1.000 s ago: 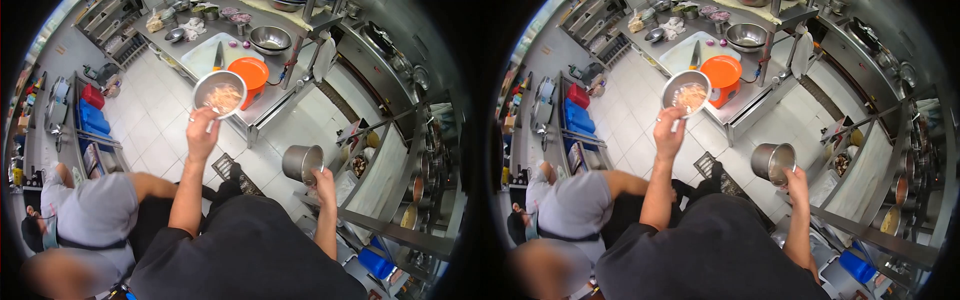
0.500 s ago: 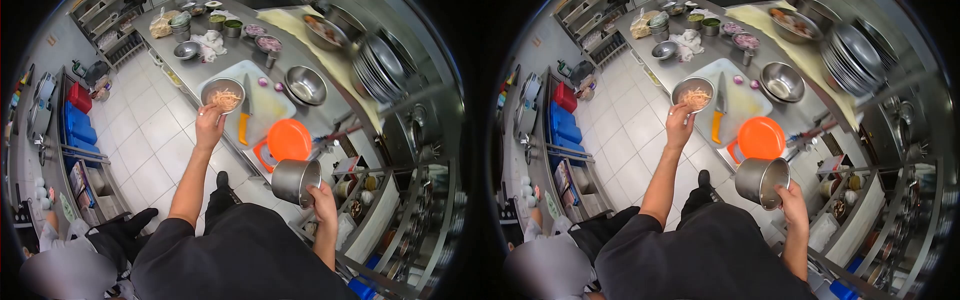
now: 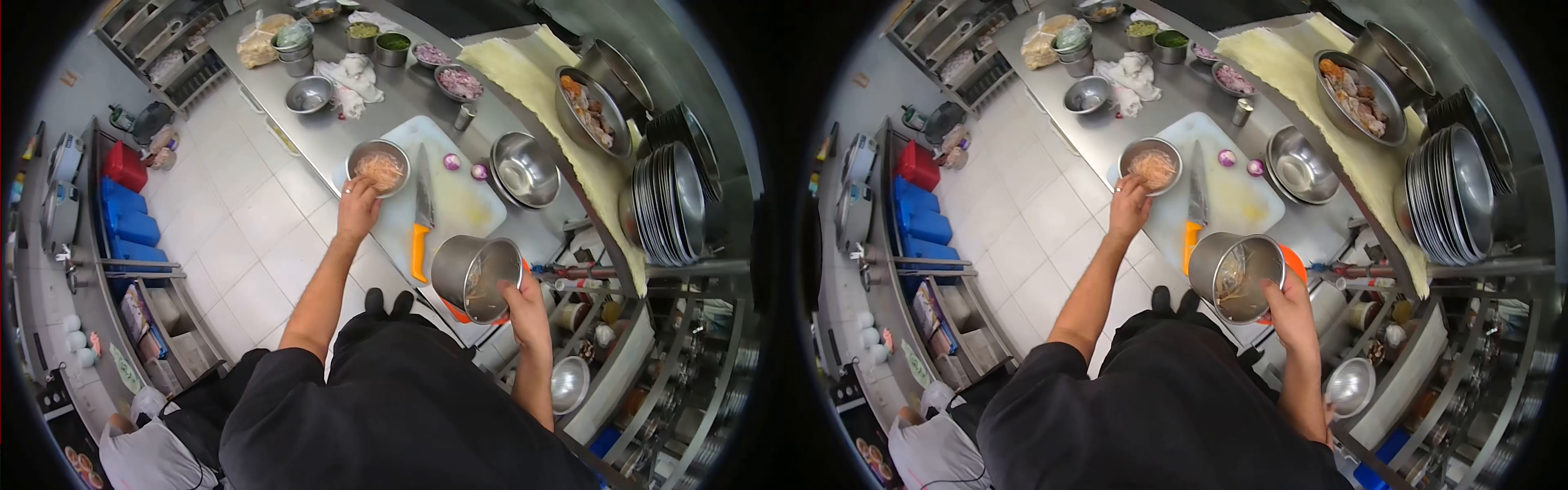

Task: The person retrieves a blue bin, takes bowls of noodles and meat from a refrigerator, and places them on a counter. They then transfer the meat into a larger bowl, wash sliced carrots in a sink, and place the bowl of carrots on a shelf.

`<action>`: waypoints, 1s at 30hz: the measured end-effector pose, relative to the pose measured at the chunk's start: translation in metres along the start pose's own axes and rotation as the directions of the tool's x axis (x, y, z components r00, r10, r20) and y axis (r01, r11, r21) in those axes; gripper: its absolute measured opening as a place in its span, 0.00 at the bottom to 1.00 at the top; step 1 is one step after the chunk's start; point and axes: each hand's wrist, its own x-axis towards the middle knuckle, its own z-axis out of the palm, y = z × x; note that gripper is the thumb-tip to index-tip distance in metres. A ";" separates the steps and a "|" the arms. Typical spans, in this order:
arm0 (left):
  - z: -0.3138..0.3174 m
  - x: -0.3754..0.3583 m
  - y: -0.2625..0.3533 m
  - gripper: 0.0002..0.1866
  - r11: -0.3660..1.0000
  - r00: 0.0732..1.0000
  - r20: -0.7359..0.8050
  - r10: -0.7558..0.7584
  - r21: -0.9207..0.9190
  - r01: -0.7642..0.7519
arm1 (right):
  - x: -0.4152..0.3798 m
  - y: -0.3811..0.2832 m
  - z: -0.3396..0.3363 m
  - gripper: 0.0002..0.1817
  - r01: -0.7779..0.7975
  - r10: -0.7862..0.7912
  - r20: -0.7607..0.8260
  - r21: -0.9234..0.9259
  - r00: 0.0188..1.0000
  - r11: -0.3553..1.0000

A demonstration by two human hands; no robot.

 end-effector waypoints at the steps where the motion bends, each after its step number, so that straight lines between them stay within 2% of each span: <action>1: -0.001 0.002 0.003 0.13 1.000 1.000 0.013 -0.024 0.001 0.024 | 0.012 0.004 0.002 0.12 0.018 -0.018 0.013 0.003 1.000 1.000; 2: -0.005 0.001 0.006 0.13 0.999 0.998 0.034 -0.049 0.000 0.049 | 0.021 0.007 0.006 0.12 0.028 -0.028 0.020 0.009 0.999 1.000; 3: -0.015 0.003 0.012 0.18 0.998 0.994 0.087 -0.064 0.023 0.062 | 0.027 -0.001 0.010 0.14 0.013 -0.012 0.032 -0.030 0.999 0.999; 6: -0.048 0.013 0.038 0.25 0.993 0.996 0.034 -0.086 0.088 0.083 | 0.052 -0.014 0.028 0.13 0.094 -0.090 0.051 -0.074 0.995 0.993; 7: -0.056 0.010 0.035 0.31 0.989 0.996 0.045 -0.081 0.128 0.074 | 0.063 -0.017 0.035 0.12 0.168 -0.170 0.008 -0.199 0.985 0.966; 9: -0.067 0.009 0.039 0.30 0.968 0.971 -0.009 -0.241 -0.079 0.239 | 0.086 -0.020 0.050 0.13 0.263 -0.317 -0.044 -0.458 0.947 0.849; 10: -0.072 0.011 0.038 0.29 0.930 0.945 -0.022 -0.327 -0.182 0.318 | 0.095 -0.027 0.059 0.14 0.256 -0.317 -0.053 -0.475 0.947 0.842; 11: -0.080 0.016 0.030 0.29 0.929 0.959 0.030 -0.282 -0.240 0.281 | 0.102 -0.039 0.070 0.14 0.247 -0.317 -0.063 -0.491 0.946 0.835; 12: -0.084 0.026 0.030 0.30 0.776 0.923 0.151 -0.353 -0.504 0.379 | 0.112 -0.048 0.081 0.15 0.241 -0.321 -0.076 -0.507 0.944 0.827; 13: -0.087 0.036 0.030 0.32 0.539 0.877 0.290 -0.383 -0.701 0.467 | 0.125 -0.053 0.092 0.16 0.226 -0.314 -0.086 -0.520 0.946 0.824; 14: -0.093 0.045 0.029 0.33 0.245 0.820 0.435 -0.371 -0.806 0.538 | 0.137 -0.058 0.104 0.16 0.210 -0.303 -0.095 -0.531 0.948 0.821; 15: -0.098 0.057 0.025 0.39 0.184 0.820 0.520 -0.240 -0.804 0.565 | 0.149 -0.064 0.116 0.17 0.199 -0.301 -0.103 -0.546 0.948 0.814; 18: -0.097 0.082 -0.004 0.41 0.112 0.776 0.618 -0.129 -0.768 0.630 | 0.173 -0.079 0.157 0.18 0.169 -0.321 -0.162 -0.592 0.933 0.788; 22: -0.121 0.122 -0.050 0.44 0.164 0.716 0.689 -0.113 -0.698 0.697 | 0.190 -0.084 0.196 0.18 0.168 -0.375 -0.212 -0.628 0.902 0.760; 23: -0.121 0.128 -0.063 0.44 0.203 0.733 0.669 -0.123 -0.706 0.679 | 0.189 -0.089 0.204 0.18 0.152 -0.365 -0.204 -0.652 0.908 0.743; 26: -0.133 0.156 -0.085 0.44 0.386 0.599 0.801 0.014 -0.557 0.735 | 0.193 -0.101 0.220 0.18 0.115 -0.368 -0.199 -0.726 0.908 0.678; 28: -0.125 0.161 -0.092 0.40 0.335 0.583 0.812 0.020 -0.555 0.761 | 0.199 -0.104 0.226 0.19 0.101 -0.419 -0.214 -0.783 0.883 0.613; 30: -0.122 0.169 -0.091 0.36 0.240 0.550 0.835 -0.006 -0.532 0.812 | 0.193 -0.117 0.231 0.19 0.098 -0.458 -0.273 -0.765 0.846 0.637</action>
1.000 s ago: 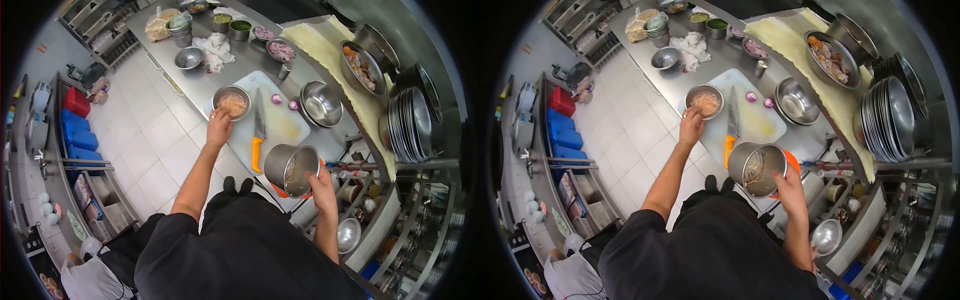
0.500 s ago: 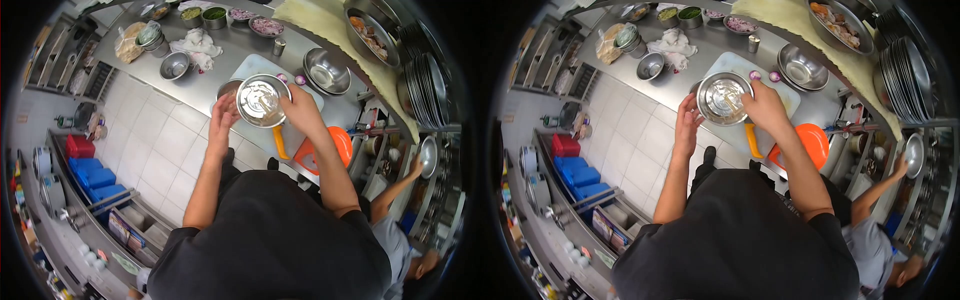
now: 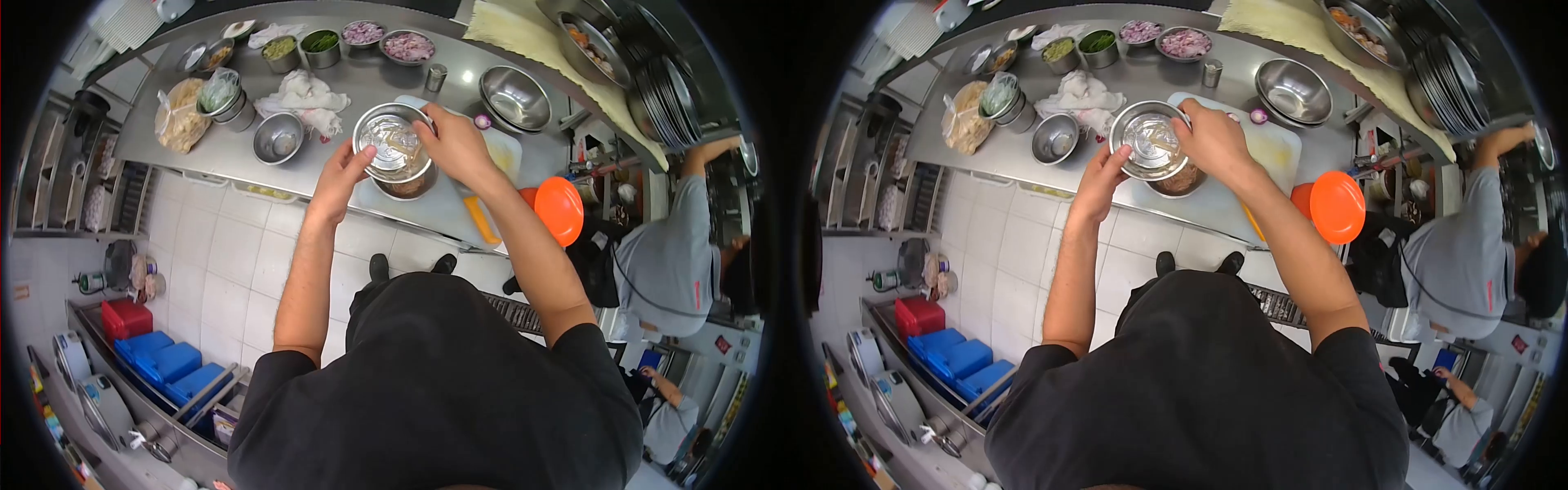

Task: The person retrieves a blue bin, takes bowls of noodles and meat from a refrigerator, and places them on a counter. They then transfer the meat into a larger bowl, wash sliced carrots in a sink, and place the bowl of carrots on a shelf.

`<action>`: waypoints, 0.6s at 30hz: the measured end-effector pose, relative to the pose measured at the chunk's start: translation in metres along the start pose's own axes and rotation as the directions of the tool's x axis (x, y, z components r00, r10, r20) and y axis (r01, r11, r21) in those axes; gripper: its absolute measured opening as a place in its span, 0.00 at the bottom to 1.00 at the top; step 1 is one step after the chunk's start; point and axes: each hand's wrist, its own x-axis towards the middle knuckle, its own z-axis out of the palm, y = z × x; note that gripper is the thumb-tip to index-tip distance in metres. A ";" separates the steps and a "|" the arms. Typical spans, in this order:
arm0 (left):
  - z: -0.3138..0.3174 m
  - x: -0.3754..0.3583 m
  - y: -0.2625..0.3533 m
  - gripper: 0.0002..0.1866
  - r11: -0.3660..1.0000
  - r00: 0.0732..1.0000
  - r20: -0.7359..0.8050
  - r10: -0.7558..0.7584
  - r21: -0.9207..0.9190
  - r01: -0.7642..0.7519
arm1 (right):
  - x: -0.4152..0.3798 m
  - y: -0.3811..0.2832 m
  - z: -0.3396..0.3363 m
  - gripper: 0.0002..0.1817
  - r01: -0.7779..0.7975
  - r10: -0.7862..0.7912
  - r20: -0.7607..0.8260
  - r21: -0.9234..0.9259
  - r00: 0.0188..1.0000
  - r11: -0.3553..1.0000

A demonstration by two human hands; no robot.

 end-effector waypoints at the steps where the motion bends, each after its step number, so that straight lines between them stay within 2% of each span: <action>1: 0.001 0.004 -0.004 0.31 0.998 0.999 -0.036 0.017 -0.061 -0.020 | 0.000 -0.007 -0.005 0.19 -0.006 0.006 -0.037 0.016 0.999 1.000; 4: 0.008 0.010 -0.014 0.30 0.994 0.994 -0.098 0.039 -0.095 -0.049 | -0.007 -0.025 -0.015 0.17 0.200 -0.185 -0.371 0.003 0.910 0.980; 7: 0.023 0.009 -0.015 0.32 0.984 0.987 -0.121 0.109 -0.126 -0.124 | -0.008 -0.035 -0.006 0.16 0.313 -0.304 -0.184 0.023 0.935 0.949; 10: 0.028 0.006 -0.012 0.36 0.982 0.984 -0.102 0.143 -0.112 -0.154 | 0.002 -0.035 0.014 0.16 0.145 -0.141 0.034 -0.201 0.989 0.969; 14: 0.025 0.011 -0.016 0.40 0.977 0.978 -0.081 0.195 -0.075 -0.201 | 0.006 -0.030 0.038 0.18 0.224 -0.247 -0.042 -0.293 0.968 0.929; 18: 0.019 0.003 0.000 0.40 0.971 0.969 -0.060 0.240 0.028 -0.238 | 0.003 -0.030 0.026 0.22 0.318 -0.301 0.116 -0.176 0.947 0.932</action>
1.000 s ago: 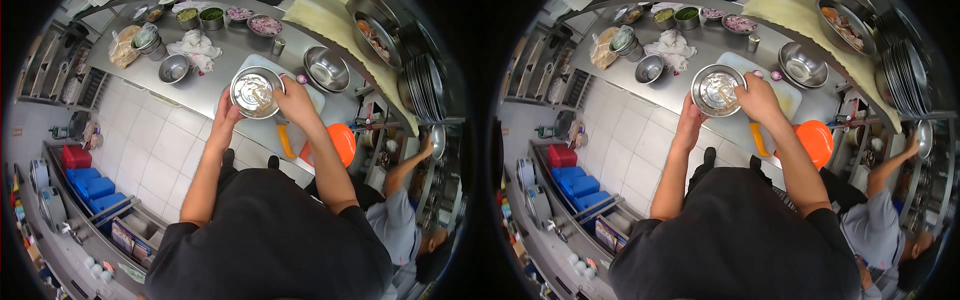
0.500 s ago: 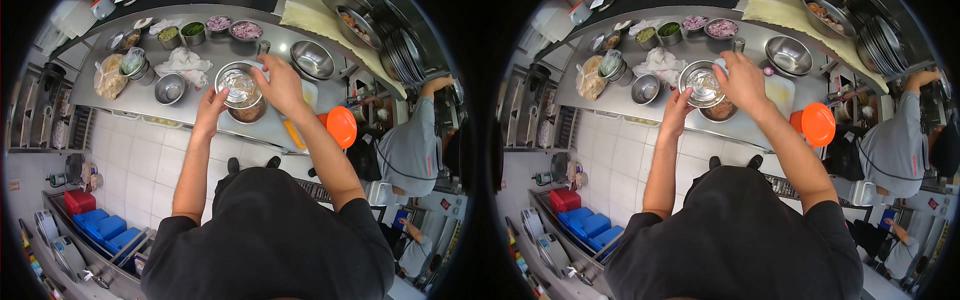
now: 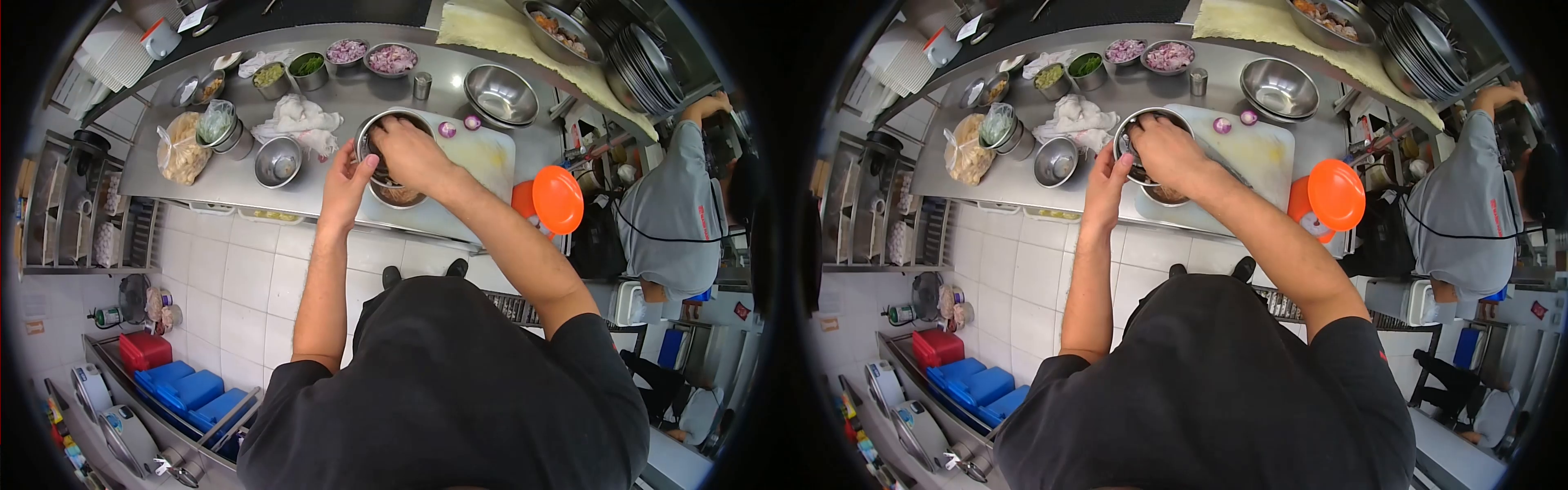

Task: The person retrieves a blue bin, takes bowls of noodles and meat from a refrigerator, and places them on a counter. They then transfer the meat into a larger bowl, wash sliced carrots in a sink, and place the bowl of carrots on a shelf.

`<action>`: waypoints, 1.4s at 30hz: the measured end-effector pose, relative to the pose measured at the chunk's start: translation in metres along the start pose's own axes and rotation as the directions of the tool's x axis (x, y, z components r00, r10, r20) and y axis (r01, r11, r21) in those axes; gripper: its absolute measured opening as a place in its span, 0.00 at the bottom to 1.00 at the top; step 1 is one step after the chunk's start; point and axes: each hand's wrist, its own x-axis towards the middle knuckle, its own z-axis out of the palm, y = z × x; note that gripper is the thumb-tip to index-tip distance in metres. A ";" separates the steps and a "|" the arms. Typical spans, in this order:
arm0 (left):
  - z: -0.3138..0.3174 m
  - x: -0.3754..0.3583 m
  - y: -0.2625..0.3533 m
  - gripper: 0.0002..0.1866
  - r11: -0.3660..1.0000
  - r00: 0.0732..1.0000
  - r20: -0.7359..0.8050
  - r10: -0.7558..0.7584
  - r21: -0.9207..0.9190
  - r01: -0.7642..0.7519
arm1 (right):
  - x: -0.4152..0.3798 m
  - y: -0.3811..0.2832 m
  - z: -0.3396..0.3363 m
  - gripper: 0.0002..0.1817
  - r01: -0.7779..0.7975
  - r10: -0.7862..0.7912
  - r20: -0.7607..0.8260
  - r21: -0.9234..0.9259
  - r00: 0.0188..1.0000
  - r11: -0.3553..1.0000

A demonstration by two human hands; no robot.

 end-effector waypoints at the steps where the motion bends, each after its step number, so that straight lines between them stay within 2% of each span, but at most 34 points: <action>1: -0.002 0.000 0.003 0.40 1.000 1.000 0.025 -0.004 0.023 0.003 | -0.002 0.001 0.003 0.22 0.045 -0.045 0.006 0.007 0.999 0.999; 3: -0.006 0.002 0.008 0.38 0.997 0.997 0.077 -0.012 0.072 0.006 | -0.004 0.006 0.012 0.21 0.133 -0.134 0.011 0.023 0.991 0.991; 6: -0.008 0.007 0.002 0.36 0.996 0.998 0.066 0.021 0.083 -0.026 | -0.008 0.010 0.021 0.19 0.170 -0.173 0.015 0.120 0.985 0.978; 9: -0.003 0.011 0.002 0.35 0.996 0.999 0.018 0.038 0.083 -0.039 | -0.010 0.011 0.021 0.17 0.110 -0.125 0.244 0.075 0.962 0.991; 12: 0.002 0.017 -0.003 0.34 0.995 0.997 0.054 0.052 0.077 -0.056 | -0.005 0.012 0.002 0.16 0.025 -0.027 0.502 0.011 0.864 1.000; 15: 0.006 0.018 -0.006 0.34 0.997 1.000 -0.014 -0.001 0.072 0.002 | -0.001 0.027 0.010 0.12 0.020 -0.024 0.169 0.024 0.985 1.000; 18: 0.006 0.022 -0.009 0.35 0.985 1.000 -0.006 -0.017 0.169 0.018 | 0.000 0.036 0.026 0.12 0.062 -0.073 -0.103 -0.110 0.992 0.992; 21: 0.006 0.027 -0.015 0.35 0.971 0.998 -0.050 0.032 0.240 -0.019 | -0.002 0.032 0.029 0.15 -0.001 0.014 0.062 -0.200 0.998 0.980; 24: 0.007 0.026 -0.015 0.35 0.971 0.997 -0.058 0.056 0.234 -0.041 | -0.005 0.020 0.009 0.15 -0.108 0.113 0.334 -0.033 0.936 0.994; 25: 0.007 0.028 -0.020 0.33 0.974 0.996 -0.066 0.061 0.223 -0.045 | 0.000 0.027 0.015 0.14 -0.089 0.067 0.416 0.033 0.907 0.995; 28: 0.013 0.024 -0.014 0.33 0.989 0.992 -0.097 0.077 0.135 -0.064 | 0.005 0.038 0.022 0.13 -0.127 0.049 0.289 0.256 0.956 0.958; 29: 0.014 0.023 -0.014 0.34 0.985 0.989 -0.125 0.082 0.162 -0.061 | 0.007 0.037 0.018 0.17 -0.131 0.088 0.197 0.217 0.976 0.967; 32: 0.014 0.025 -0.020 0.36 0.975 0.991 -0.109 0.077 0.216 -0.052 | 0.012 0.030 0.021 0.21 -0.242 0.233 0.070 0.179 0.970 0.953; 33: 0.015 0.023 -0.018 0.35 0.982 0.995 -0.088 0.041 0.185 -0.024 | 0.013 0.029 0.025 0.23 -0.235 0.224 0.085 0.161 0.971 0.959; 36: 0.004 0.028 -0.016 0.34 0.989 0.995 -0.045 0.090 0.125 -0.084 | 0.009 0.026 0.023 0.22 0.045 -0.047 0.002 0.220 0.999 0.974; 37: 0.002 0.028 -0.018 0.32 0.995 0.996 -0.050 0.077 0.074 -0.074 | 0.009 0.028 0.028 0.20 0.062 -0.079 0.067 0.230 0.995 0.971; 40: 0.000 0.028 -0.011 0.30 0.990 0.996 -0.026 0.085 0.113 -0.082 | 0.006 0.025 0.023 0.17 0.051 -0.090 0.287 0.141 0.954 0.989; 42: -0.001 0.032 -0.012 0.29 0.986 0.995 -0.033 0.095 0.144 -0.089 | 0.009 0.026 0.021 0.15 0.025 -0.054 0.327 0.092 0.944 0.995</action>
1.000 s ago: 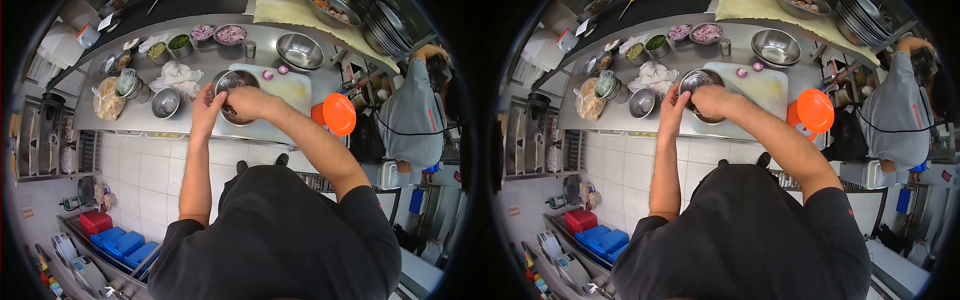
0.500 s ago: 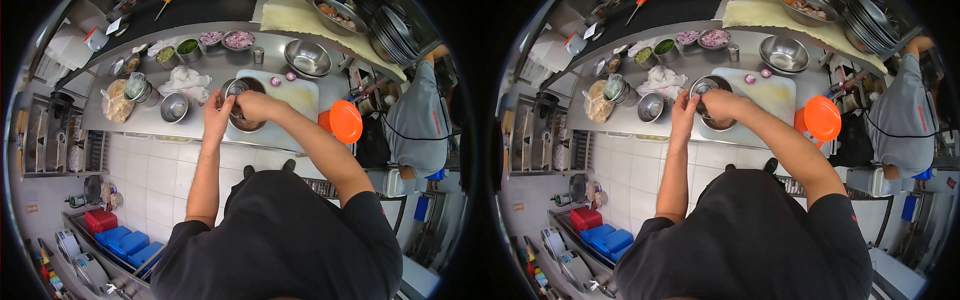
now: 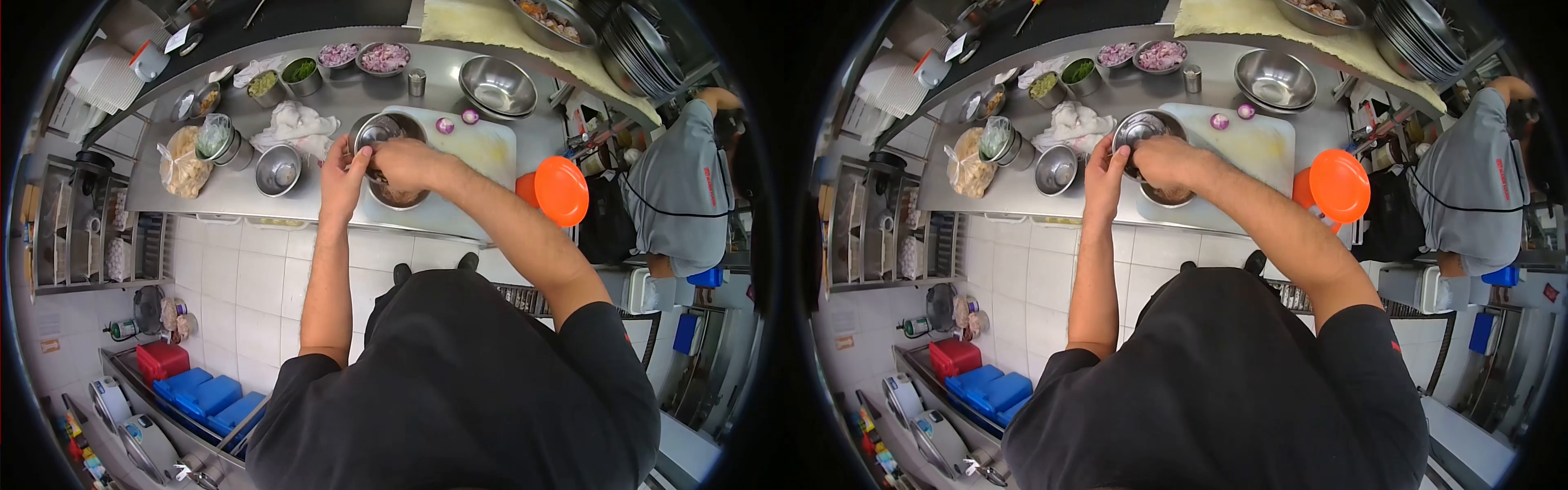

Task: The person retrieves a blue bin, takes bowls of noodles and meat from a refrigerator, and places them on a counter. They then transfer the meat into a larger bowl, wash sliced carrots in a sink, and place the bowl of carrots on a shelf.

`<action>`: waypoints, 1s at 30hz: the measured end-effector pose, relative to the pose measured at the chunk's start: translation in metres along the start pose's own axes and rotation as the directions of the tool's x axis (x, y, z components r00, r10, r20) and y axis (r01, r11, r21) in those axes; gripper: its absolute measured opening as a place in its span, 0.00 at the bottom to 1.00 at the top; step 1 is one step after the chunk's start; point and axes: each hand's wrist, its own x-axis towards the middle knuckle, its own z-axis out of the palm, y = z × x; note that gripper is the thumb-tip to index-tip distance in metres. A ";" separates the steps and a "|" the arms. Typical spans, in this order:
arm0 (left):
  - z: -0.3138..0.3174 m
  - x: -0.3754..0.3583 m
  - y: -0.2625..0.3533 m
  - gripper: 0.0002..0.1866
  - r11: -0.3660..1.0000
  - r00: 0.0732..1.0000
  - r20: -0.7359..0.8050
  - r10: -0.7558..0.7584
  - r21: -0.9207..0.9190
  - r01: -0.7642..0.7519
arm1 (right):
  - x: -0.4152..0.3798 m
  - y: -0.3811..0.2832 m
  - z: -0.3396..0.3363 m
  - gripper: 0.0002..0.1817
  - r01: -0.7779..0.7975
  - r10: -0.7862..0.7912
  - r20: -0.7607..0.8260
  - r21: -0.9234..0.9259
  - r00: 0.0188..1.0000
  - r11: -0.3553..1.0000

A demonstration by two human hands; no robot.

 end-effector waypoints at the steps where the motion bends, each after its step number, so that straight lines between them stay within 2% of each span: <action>1: 0.001 0.000 -0.001 0.29 1.000 1.000 -0.009 0.002 -0.003 -0.002 | 0.001 0.001 -0.002 0.14 -0.010 0.010 0.003 -0.016 1.000 1.000; 2: 0.002 0.001 -0.002 0.29 1.000 1.000 -0.019 0.005 -0.007 -0.005 | 0.001 0.000 -0.006 0.14 -0.020 0.020 0.005 -0.034 1.000 0.999; 3: 0.001 0.005 -0.002 0.29 1.000 1.000 -0.006 0.006 0.030 -0.006 | -0.004 -0.005 -0.015 0.13 0.015 -0.025 -0.124 -0.080 0.992 0.997; 6: 0.002 0.005 0.005 0.30 0.993 0.997 -0.036 -0.072 0.091 0.075 | 0.006 0.004 -0.006 0.13 -0.039 -0.051 -0.345 -0.248 0.937 0.968; 7: 0.000 0.007 0.000 0.31 0.990 0.998 -0.042 -0.044 0.135 0.049 | 0.007 0.008 -0.003 0.14 -0.065 -0.019 -0.282 -0.285 0.959 0.956; 10: -0.001 0.009 -0.009 0.31 0.998 0.999 -0.043 -0.024 0.059 0.026 | 0.009 0.005 0.004 0.14 -0.116 0.097 -0.129 -0.148 0.987 0.982; 13: -0.006 0.014 -0.024 0.29 0.993 0.994 -0.058 0.089 0.081 -0.084 | 0.004 0.006 0.011 0.13 0.020 -0.053 -0.141 -0.225 0.989 0.974; 16: -0.004 0.014 -0.027 0.27 0.987 0.992 -0.061 0.113 0.123 -0.105 | 0.009 0.002 0.008 0.11 0.011 -0.011 -0.003 0.011 1.000 1.000; 19: -0.004 0.017 -0.024 0.28 0.978 0.991 -0.037 0.128 0.170 -0.120 | 0.011 0.001 0.002 0.10 -0.054 0.052 0.019 0.125 0.998 0.991; 25: -0.001 0.024 -0.035 0.31 0.918 0.959 0.020 0.281 0.286 -0.275 | 0.023 0.023 0.014 0.14 -0.037 0.029 0.047 0.170 0.998 0.985; 28: -0.002 0.035 -0.047 0.34 0.831 0.918 0.004 0.396 0.425 -0.360 | 0.016 0.024 0.019 0.14 0.003 -0.003 -0.002 0.124 1.000 0.992; 30: -0.004 0.044 -0.054 0.35 0.780 0.906 0.016 0.423 0.503 -0.373 | 0.006 0.029 0.028 0.14 0.044 -0.044 -0.008 -0.016 0.999 0.999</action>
